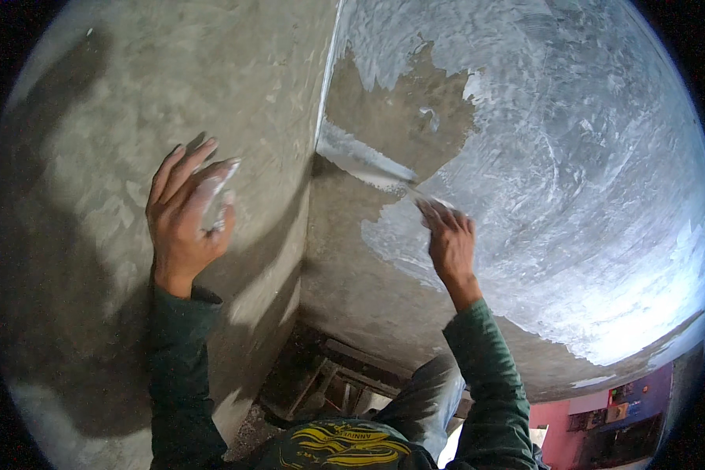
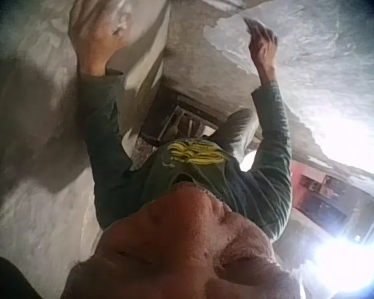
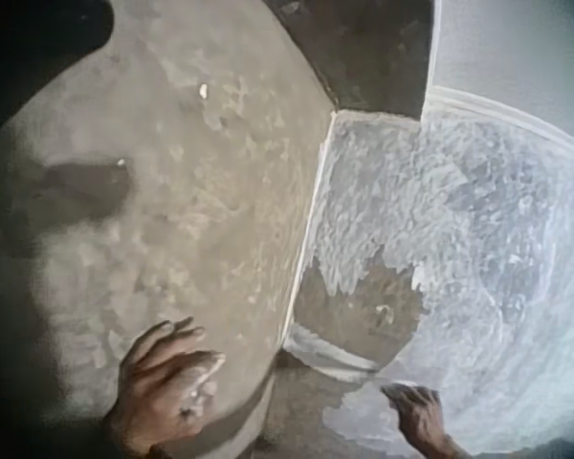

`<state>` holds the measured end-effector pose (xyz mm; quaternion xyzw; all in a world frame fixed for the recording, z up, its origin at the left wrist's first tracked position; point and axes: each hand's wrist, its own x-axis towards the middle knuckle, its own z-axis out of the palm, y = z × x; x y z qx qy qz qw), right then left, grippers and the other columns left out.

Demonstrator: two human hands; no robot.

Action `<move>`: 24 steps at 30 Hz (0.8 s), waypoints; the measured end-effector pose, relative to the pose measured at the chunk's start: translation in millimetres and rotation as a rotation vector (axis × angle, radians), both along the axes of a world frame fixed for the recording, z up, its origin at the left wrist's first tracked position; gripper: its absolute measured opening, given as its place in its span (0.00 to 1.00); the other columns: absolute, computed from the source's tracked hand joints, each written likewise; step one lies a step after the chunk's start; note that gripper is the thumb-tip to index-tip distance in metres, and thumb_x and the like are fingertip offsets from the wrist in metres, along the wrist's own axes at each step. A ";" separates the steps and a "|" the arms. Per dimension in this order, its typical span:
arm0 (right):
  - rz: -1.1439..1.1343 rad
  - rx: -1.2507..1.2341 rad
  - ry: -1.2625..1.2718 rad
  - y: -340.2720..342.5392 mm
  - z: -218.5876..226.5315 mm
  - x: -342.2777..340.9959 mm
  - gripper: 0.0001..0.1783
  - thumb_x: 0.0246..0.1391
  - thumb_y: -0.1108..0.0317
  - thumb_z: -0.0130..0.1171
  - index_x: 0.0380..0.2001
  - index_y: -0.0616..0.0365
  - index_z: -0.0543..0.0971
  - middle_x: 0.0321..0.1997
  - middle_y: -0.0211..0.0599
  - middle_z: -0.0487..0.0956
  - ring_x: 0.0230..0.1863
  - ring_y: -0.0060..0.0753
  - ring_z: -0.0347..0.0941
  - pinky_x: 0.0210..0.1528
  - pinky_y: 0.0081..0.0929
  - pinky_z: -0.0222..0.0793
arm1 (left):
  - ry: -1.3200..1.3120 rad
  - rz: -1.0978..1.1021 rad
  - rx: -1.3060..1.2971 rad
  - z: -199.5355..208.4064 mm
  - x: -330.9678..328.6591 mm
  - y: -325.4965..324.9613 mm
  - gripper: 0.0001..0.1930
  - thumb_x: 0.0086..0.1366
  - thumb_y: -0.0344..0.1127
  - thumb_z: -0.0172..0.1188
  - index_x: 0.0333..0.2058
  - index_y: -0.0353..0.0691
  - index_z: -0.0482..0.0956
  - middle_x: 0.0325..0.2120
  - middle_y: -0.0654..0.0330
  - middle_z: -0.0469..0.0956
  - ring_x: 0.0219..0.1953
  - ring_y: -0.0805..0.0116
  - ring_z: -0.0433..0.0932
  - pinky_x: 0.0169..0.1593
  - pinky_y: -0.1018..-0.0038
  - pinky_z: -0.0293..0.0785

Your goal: Applying putty to wall corners and cracks using a hand tool.

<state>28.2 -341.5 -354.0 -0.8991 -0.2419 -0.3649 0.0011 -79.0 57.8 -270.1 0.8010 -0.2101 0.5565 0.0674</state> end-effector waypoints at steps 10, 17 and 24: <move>0.061 -0.276 -0.362 142.3 85.4 111.0 0.21 0.55 0.68 0.51 0.53 0.54 0.76 0.54 0.36 0.75 0.52 0.42 0.67 0.52 0.40 0.62 | 0.124 -0.188 -0.066 -11.2 71.4 -24.5 0.19 0.56 0.27 0.60 0.49 0.41 0.78 0.44 0.55 0.81 0.56 0.57 0.73 0.64 0.59 0.63; -0.040 -0.322 -0.420 177.0 33.8 163.0 0.18 0.57 0.63 0.50 0.49 0.54 0.78 0.52 0.37 0.74 0.54 0.41 0.65 0.54 0.40 0.59 | 0.132 -0.300 -0.208 -49.7 152.0 -35.5 0.28 0.60 0.21 0.50 0.61 0.35 0.64 0.59 0.43 0.67 0.63 0.46 0.63 0.65 0.59 0.61; -0.034 -0.207 -0.130 193.4 -62.5 169.8 0.21 0.58 0.62 0.49 0.52 0.59 0.75 0.57 0.39 0.72 0.57 0.44 0.63 0.55 0.43 0.58 | 0.386 -0.614 -0.541 -41.7 148.2 -31.2 0.34 0.65 0.19 0.45 0.69 0.39 0.48 0.68 0.47 0.55 0.70 0.55 0.55 0.70 0.62 0.53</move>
